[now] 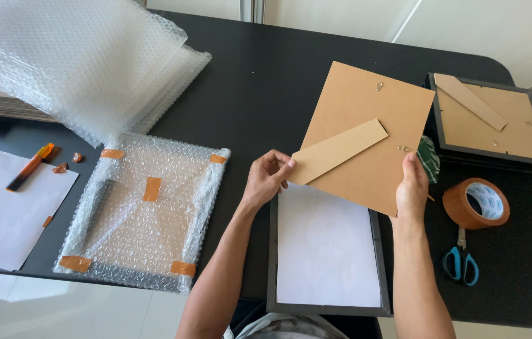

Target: The person cleans the back and front of a picture frame using a green cloth. They wipe the cardboard backing, flip the frame to clean the glass surface, and then wipe the backing again. The person also handles a small cardboard piece and places it on the frame backing.

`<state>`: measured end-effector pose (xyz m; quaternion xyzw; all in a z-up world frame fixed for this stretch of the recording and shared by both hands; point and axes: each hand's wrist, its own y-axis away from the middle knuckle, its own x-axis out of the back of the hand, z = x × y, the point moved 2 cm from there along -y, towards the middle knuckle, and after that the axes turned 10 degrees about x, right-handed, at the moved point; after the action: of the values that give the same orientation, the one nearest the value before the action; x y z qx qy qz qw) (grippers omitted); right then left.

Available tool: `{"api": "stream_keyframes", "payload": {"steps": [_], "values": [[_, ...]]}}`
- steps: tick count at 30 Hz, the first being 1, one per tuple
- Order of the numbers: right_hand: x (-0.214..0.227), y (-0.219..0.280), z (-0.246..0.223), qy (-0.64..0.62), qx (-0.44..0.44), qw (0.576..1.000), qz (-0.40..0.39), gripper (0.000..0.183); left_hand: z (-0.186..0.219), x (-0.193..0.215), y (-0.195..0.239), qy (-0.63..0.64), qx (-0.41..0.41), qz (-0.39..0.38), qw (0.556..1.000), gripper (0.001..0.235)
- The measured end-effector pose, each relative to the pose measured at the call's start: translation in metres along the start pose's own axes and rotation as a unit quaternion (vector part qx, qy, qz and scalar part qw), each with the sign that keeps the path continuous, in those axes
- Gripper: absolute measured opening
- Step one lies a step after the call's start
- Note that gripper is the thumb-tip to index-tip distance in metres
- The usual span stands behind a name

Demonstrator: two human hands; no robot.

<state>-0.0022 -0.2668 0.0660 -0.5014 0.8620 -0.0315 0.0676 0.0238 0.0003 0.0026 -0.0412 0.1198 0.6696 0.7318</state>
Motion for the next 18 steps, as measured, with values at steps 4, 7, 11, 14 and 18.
{"api": "stream_keyframes", "payload": {"steps": [4, 7, 11, 14, 18], "values": [[-0.002, 0.0, -0.004, 0.01, 0.006, 1.0, 0.0, 0.029, -0.014, 0.003, -0.006, -0.031, 0.014, 0.008, 0.999, 0.03], [-0.005, 0.007, -0.015, 0.009, 0.008, 1.0, 0.009, 0.028, -0.02, 0.004, -0.01, -0.091, 0.016, 0.014, 0.996, 0.044], [-0.006, 0.004, -0.014, 0.0, 0.012, 1.0, 0.015, 0.027, -0.026, 0.003, -0.011, -0.15, 0.027, 0.017, 0.988, 0.065], [-0.007, 0.005, -0.016, 0.002, 0.017, 1.0, 0.02, 0.026, -0.024, 0.003, -0.014, -0.116, 0.017, 0.044, 0.992, 0.063], [-0.009, 0.009, -0.015, 0.009, 0.029, 1.0, 0.004, 0.029, -0.003, 0.0, -0.001, -0.002, -0.006, 0.064, 0.998, 0.03]]}}
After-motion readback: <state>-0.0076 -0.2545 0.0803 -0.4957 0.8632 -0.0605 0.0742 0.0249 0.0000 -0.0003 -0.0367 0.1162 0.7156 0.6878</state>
